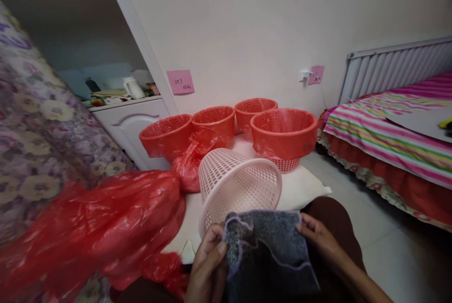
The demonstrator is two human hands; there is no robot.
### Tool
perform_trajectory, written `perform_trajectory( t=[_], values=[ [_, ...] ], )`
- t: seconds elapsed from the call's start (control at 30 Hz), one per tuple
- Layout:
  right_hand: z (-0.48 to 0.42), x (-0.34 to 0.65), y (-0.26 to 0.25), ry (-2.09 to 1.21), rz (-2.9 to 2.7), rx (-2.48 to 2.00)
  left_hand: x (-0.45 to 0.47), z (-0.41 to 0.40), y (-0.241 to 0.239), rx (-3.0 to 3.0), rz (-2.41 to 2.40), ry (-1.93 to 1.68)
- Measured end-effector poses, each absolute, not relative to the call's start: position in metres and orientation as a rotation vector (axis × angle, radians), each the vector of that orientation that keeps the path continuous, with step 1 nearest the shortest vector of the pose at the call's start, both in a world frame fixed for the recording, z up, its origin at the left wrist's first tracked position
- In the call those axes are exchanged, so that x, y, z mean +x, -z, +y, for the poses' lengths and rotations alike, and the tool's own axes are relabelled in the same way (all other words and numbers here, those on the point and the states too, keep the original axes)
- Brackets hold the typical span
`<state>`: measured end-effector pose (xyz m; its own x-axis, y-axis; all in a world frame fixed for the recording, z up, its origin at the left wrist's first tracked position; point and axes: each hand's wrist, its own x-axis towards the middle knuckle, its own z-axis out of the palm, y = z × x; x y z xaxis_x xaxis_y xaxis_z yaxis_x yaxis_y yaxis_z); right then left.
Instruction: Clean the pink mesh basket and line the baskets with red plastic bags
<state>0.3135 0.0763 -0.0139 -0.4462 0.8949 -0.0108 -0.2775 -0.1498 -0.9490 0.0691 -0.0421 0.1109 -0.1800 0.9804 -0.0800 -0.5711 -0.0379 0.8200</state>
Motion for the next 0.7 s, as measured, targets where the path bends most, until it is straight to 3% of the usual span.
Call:
perform_trajectory(
  t=[0.37,0.53,0.7],
  values=[
    [0.100,0.383,-0.039,-1.411,-0.828,-0.821,0.032,-0.048,-0.101,0.720,1.267,-1.541],
    [0.110,0.380,-0.054,-1.516,-0.866,-0.889,0.012,-0.059,-0.108,0.847,1.566,-1.529],
    [0.108,0.378,-0.064,-1.671,-0.887,-0.860,0.018,-0.074,-0.101,0.597,1.417,-1.649]
  ],
)
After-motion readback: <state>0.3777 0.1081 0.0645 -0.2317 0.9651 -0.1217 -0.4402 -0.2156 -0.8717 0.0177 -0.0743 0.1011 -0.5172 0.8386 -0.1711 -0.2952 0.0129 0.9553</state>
